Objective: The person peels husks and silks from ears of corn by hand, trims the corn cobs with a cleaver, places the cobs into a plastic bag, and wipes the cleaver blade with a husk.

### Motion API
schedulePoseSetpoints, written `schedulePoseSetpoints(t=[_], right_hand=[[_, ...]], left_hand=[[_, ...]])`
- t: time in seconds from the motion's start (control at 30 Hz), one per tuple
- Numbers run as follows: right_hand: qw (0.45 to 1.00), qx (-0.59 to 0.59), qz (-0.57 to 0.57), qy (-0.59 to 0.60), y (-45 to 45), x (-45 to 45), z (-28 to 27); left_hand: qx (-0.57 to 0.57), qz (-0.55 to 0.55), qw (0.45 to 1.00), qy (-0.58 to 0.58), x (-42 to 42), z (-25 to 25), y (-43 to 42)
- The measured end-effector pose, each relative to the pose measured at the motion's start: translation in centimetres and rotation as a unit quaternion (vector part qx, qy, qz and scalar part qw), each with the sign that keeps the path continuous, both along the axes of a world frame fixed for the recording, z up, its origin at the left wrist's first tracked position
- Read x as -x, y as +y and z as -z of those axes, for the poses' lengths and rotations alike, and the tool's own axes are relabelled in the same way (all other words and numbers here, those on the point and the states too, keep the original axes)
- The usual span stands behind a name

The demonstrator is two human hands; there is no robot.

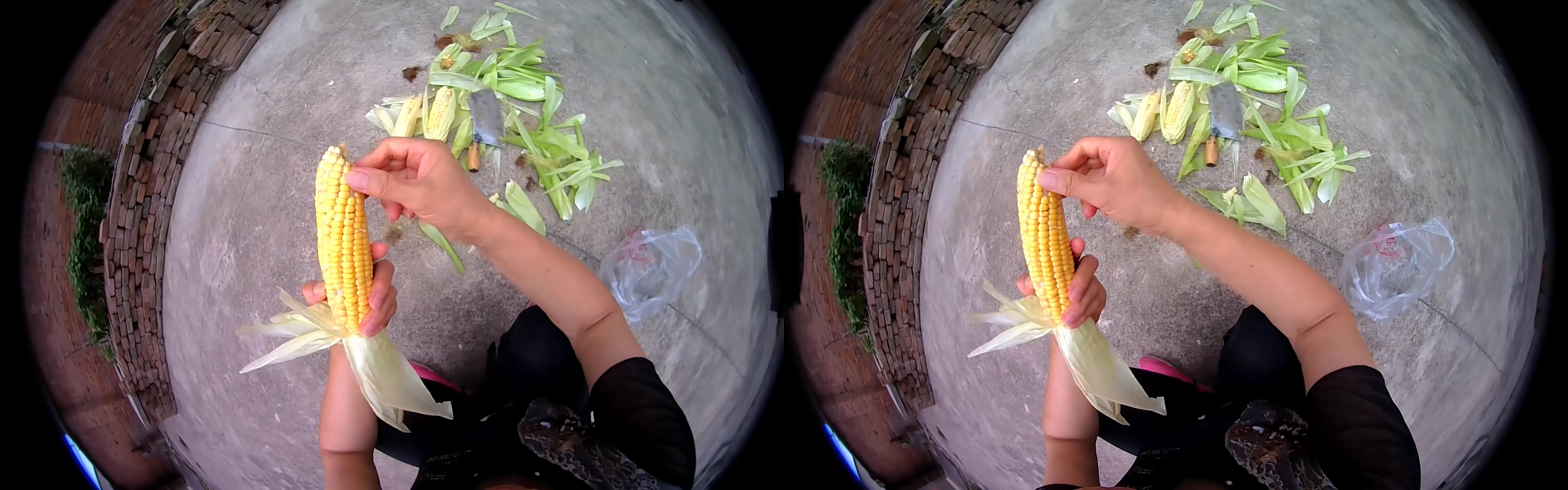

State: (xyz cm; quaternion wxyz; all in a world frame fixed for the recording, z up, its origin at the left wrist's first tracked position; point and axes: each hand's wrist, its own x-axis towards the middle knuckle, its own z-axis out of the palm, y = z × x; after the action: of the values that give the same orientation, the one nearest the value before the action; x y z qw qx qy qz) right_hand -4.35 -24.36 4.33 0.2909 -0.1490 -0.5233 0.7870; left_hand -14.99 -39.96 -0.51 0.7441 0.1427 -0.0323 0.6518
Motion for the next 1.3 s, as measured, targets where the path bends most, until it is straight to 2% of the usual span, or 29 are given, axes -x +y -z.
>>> schedulePoseSetpoints(t=[0.07,0.2,0.27,0.3,0.37,0.4,0.47,0.53,0.6,0.7,0.77,0.8,0.87,0.9,0.93,1.0,1.03,1.07,1.13,1.2,1.23,1.3], right_hand=[[0.998,0.006,-0.03,-0.049,0.4,-0.7,-0.7],[0.998,0.042,-0.044,-0.013,0.6,-0.6,0.1],[0.999,0.037,-0.032,-0.02,0.7,-0.6,0.2],[0.999,0.037,-0.031,-0.02,0.7,-0.7,0.2],[0.996,0.062,-0.033,-0.049,0.8,-0.7,0.2],[0.996,0.062,-0.033,-0.049,0.9,-0.7,0.3],[0.995,0.062,-0.014,-0.073,1.0,-0.8,0.4],[0.995,0.052,-0.012,-0.09,1.2,-1.0,0.1],[0.993,0.043,-0.011,-0.105,1.2,-1.2,-0.2],[0.991,0.008,0.001,-0.135,1.0,-1.5,-0.7],[0.993,0.011,-0.104,-0.049,0.8,-2.1,-1.1],[0.993,0.011,-0.106,-0.048,0.6,-2.5,-1.5],[0.934,0.061,-0.347,0.055,0.4,-3.1,-2.1],[0.929,0.0,-0.369,0.035,0.6,-3.1,-2.0],[0.928,0.001,-0.37,0.036,0.7,-2.9,-1.7],[0.963,0.046,-0.263,0.021,1.0,-2.5,-0.9],[0.963,0.046,-0.264,0.021,0.6,-2.0,-0.4],[0.989,-0.102,-0.106,0.033,0.1,-1.1,0.1],[0.967,-0.245,0.059,0.042,-0.3,-0.5,0.3],[0.971,-0.224,0.046,-0.066,-0.4,-0.5,0.2],[0.971,-0.224,0.046,-0.066,-0.6,-0.3,0.2],[0.948,-0.299,0.039,-0.101,-1.3,0.4,0.4]], left_hand=[[0.021,-0.014,0.999,0.025,0.0,-0.2,0.0],[0.019,-0.023,0.998,0.05,0.0,-0.2,0.0],[0.093,-0.066,0.988,0.105,0.1,-0.6,-0.2],[0.093,-0.065,0.988,0.106,0.2,-0.9,-0.3],[0.167,-0.113,0.955,0.216,0.3,-1.5,-0.5],[0.167,-0.113,0.955,0.216,0.3,-1.8,-0.5],[0.212,-0.153,0.916,0.305,0.2,-2.0,-0.5],[0.215,-0.152,0.919,0.293,0.1,-2.1,-0.6],[0.243,-0.168,0.894,0.337,-0.3,-2.3,-0.5],[0.195,-0.147,0.931,0.271,-0.1,-1.8,-0.6],[0.143,-0.122,0.964,0.19,0.4,-1.2,-0.4],[0.144,-0.125,0.963,0.191,0.5,-0.8,-0.3],[0.064,-0.098,0.992,0.052,0.7,-0.3,-0.1],[0.054,-0.102,0.992,0.044,0.8,-0.2,-0.3],[0.054,-0.103,0.992,0.044,0.9,-0.2,-0.4],[0.026,-0.074,0.997,-0.004,1.0,-0.1,-0.4],[0.024,-0.074,0.997,-0.003,1.0,-0.2,-0.4],[0.024,-0.074,0.997,-0.002,0.9,-0.2,-0.5],[0.022,-0.053,0.998,-0.022,0.8,-0.3,-0.6],[0.021,-0.046,0.998,-0.036,0.3,-0.5,-0.5],[0.019,-0.039,0.998,-0.05,0.1,-0.5,-0.5],[0.011,-0.022,0.998,-0.053,-0.4,-0.6,-0.3]])
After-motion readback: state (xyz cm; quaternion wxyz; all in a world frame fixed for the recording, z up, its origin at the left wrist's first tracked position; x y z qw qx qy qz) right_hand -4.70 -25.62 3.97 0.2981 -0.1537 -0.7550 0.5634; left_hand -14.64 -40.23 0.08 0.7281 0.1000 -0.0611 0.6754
